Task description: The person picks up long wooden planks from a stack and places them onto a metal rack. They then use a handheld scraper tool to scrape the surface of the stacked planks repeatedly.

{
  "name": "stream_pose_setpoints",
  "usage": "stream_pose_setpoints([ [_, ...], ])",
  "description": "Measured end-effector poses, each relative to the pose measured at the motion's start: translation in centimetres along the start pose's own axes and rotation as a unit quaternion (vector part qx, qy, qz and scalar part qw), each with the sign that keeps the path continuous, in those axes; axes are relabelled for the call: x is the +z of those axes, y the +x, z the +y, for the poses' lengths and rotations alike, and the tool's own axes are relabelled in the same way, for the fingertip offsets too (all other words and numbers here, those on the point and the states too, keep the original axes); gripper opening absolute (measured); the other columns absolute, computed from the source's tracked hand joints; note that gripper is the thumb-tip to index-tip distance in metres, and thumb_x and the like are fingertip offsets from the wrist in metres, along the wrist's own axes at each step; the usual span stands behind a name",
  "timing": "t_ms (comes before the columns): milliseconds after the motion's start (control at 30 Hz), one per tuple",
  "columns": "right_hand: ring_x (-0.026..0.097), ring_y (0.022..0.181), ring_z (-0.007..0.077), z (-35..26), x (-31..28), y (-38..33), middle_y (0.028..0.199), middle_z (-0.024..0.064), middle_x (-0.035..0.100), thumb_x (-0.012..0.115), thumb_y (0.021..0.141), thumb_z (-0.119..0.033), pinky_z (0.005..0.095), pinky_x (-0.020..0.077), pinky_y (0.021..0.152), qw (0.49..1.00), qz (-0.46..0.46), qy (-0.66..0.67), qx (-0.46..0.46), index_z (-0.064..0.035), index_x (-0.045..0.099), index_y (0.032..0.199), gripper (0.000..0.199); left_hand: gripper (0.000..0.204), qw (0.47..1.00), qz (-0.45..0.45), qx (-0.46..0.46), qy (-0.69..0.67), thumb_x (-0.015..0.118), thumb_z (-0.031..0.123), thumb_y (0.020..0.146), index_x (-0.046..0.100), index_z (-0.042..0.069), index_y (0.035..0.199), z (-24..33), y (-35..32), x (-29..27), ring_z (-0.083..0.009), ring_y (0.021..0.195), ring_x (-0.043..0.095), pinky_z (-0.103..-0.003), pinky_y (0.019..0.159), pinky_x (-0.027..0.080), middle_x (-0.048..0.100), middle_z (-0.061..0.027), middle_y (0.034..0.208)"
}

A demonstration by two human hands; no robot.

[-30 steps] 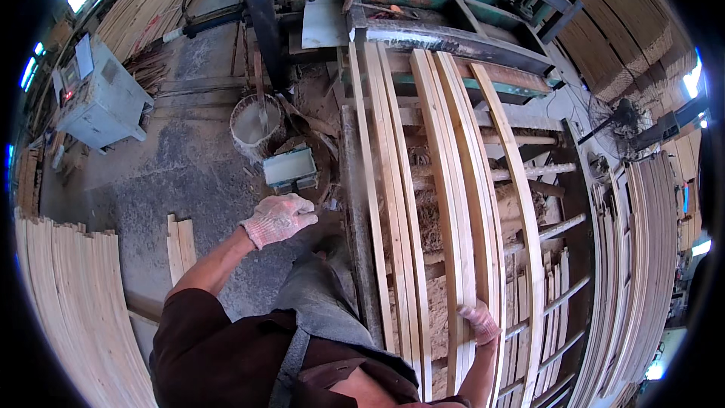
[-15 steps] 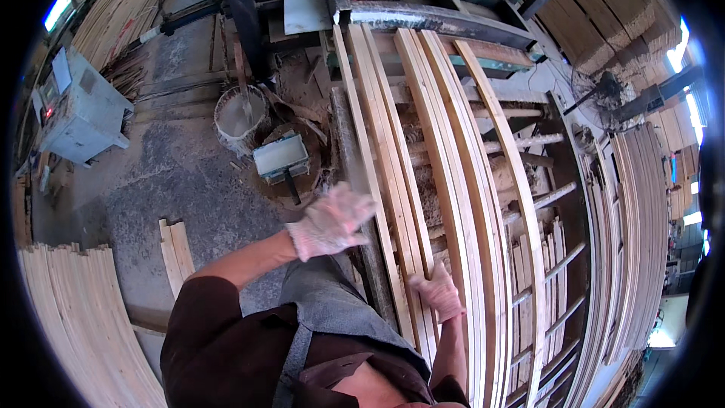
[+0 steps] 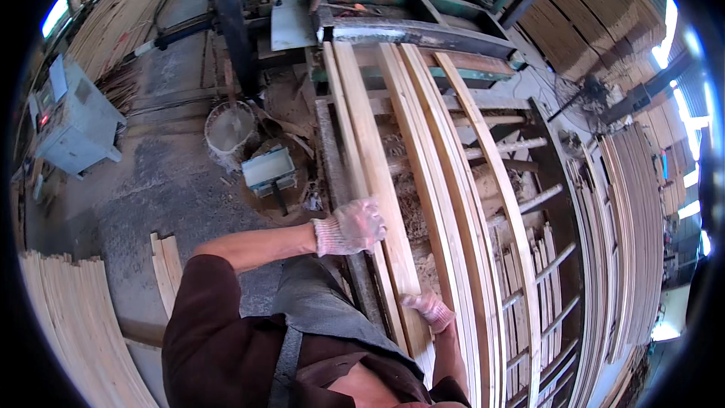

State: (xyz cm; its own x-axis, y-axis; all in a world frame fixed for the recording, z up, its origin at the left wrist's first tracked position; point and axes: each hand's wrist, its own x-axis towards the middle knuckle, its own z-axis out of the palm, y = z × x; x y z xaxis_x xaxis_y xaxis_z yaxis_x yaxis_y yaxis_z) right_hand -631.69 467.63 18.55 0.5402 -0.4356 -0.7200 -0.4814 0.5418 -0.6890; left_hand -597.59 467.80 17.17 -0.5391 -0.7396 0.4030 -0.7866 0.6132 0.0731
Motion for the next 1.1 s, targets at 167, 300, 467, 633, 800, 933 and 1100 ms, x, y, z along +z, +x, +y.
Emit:
stream_pose_setpoints([
  [167,0.063,0.116,0.0177,0.9,0.0,0.7,0.131,0.0087,0.068,0.085,0.084,-0.038,0.0345,0.0489,0.103,0.997,-0.028,-0.009,-0.068,0.0002,0.057,0.143,0.076,0.043,0.998,0.005,-0.044,-0.039,0.079,0.04,0.079,0.072,0.009,0.109,0.4,-0.8,-0.5,-0.0312,0.106,0.067,-0.049,0.105,0.049,0.07,-0.0075,0.104],
  [300,0.069,0.113,0.0335,-1.7,0.3,-0.4,0.125,0.0209,0.072,0.073,0.088,-0.054,0.042,0.0515,0.103,0.949,0.093,-0.302,-0.011,-0.0033,0.056,0.141,0.076,0.044,0.979,0.066,-0.026,-0.19,0.081,0.04,0.084,0.071,0.011,0.116,2.3,1.5,-3.7,-0.0345,0.107,0.067,-0.047,0.095,0.055,0.069,-0.0096,0.112],
  [467,0.063,0.124,0.0352,-9.1,-5.0,-6.9,0.128,0.0181,0.069,0.068,0.097,-0.041,0.0443,0.0507,0.105,0.85,0.427,-0.237,-0.198,-0.0053,0.064,0.135,0.052,0.044,0.983,0.06,-0.017,-0.175,0.081,0.03,0.086,0.069,0.007,0.122,0.9,5.0,-4.0,-0.0353,0.103,0.069,-0.047,0.095,0.056,0.07,-0.013,0.115],
  [633,0.071,0.103,0.0348,7.1,-16.6,-10.5,0.113,0.0162,0.074,0.051,0.104,-0.038,0.0482,0.0583,0.086,0.651,0.482,-0.575,0.116,-0.0093,0.07,0.115,0.036,0.053,0.964,0.024,0.036,-0.264,0.087,0.013,0.078,0.068,0.005,0.127,4.0,8.7,-1.1,-0.0363,0.114,0.066,-0.048,0.103,0.052,0.07,-0.0142,0.125],
  [800,0.074,0.09,0.0322,5.7,-7.9,-9.4,0.093,0.0123,0.076,0.045,0.101,-0.054,0.0482,0.057,0.079,0.747,0.54,-0.36,0.147,-0.0156,0.077,0.093,0.05,0.042,0.951,-0.022,0.004,-0.308,0.079,0.009,0.088,0.068,0.002,0.128,2.6,8.2,-0.8,-0.0387,0.122,0.063,-0.047,0.107,0.049,0.069,-0.0168,0.128],
  [933,0.074,0.091,0.0334,7.1,-2.1,-10.7,0.093,0.015,0.076,0.046,0.101,-0.056,0.0486,0.0571,0.08,0.771,0.527,-0.338,0.119,-0.0124,0.079,0.093,0.055,0.04,0.925,-0.077,-0.02,-0.372,0.08,0.009,0.087,0.068,-0.001,0.125,2.0,9.6,0.4,-0.0401,0.117,0.064,-0.047,0.104,0.05,0.069,-0.0195,0.124],
  [1100,0.074,0.094,0.037,5.3,-3.5,-12.0,0.093,0.017,0.076,0.047,0.101,-0.055,0.0502,0.0572,0.081,0.821,0.493,-0.244,0.155,-0.0115,0.079,0.1,0.054,0.04,0.94,-0.106,0.12,-0.302,0.078,0.015,0.089,0.067,-0.002,0.123,3.3,15.4,1.8,-0.0417,0.11,0.066,-0.048,0.098,0.052,0.069,-0.0206,0.12],
])
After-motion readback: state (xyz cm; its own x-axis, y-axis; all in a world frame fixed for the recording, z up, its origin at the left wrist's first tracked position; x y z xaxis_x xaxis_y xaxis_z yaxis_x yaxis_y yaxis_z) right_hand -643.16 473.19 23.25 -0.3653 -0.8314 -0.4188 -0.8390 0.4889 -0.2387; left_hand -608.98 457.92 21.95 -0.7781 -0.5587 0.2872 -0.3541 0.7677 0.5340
